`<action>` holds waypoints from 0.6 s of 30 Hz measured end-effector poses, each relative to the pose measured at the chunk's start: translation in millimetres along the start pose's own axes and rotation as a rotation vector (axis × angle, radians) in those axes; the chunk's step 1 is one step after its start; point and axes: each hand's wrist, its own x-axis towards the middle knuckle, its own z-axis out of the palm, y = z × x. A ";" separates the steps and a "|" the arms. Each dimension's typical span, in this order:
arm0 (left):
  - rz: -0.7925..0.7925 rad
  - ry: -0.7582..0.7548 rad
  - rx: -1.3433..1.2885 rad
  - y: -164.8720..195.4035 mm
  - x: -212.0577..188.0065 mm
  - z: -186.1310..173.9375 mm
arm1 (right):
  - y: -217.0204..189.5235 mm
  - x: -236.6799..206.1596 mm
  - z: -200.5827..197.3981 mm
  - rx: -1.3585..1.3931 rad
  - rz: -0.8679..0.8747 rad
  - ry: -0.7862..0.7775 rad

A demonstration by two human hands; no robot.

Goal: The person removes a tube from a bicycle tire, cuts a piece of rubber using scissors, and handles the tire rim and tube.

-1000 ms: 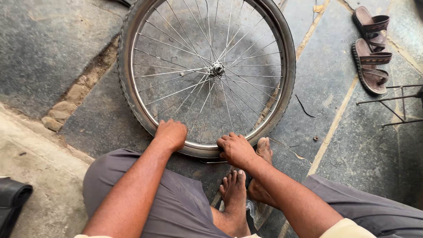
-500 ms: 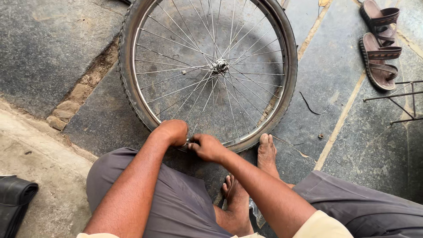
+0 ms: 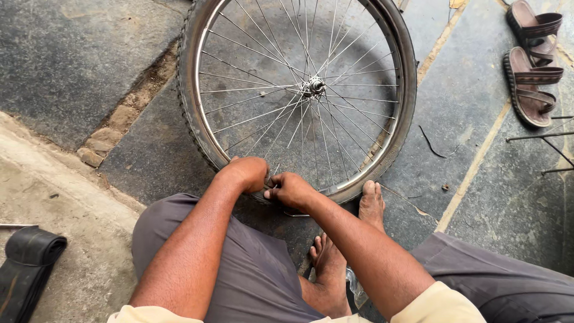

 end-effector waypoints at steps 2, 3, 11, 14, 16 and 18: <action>0.011 0.024 -0.024 -0.6 1.7 0.7 | -0.3 -0.2 1.7 -0.090 0.003 0.044; 0.006 0.016 -0.019 -0.1 2.3 0.5 | -0.6 -0.4 2.7 -0.136 0.002 0.063; -0.010 -0.031 -0.074 -1.5 2.5 0.1 | -3.4 -7.4 -9.4 0.066 0.061 -0.080; -0.005 -0.028 -0.106 -4.4 2.9 1.8 | -5.3 -11.3 -11.4 0.061 0.036 -0.094; 0.012 -0.016 -0.111 -6.1 3.7 2.9 | -7.9 -13.5 -7.1 -0.030 -0.011 -0.020; 0.015 -0.013 -0.109 -6.9 4.6 3.6 | -11.2 -16.7 3.3 -0.142 -0.041 0.105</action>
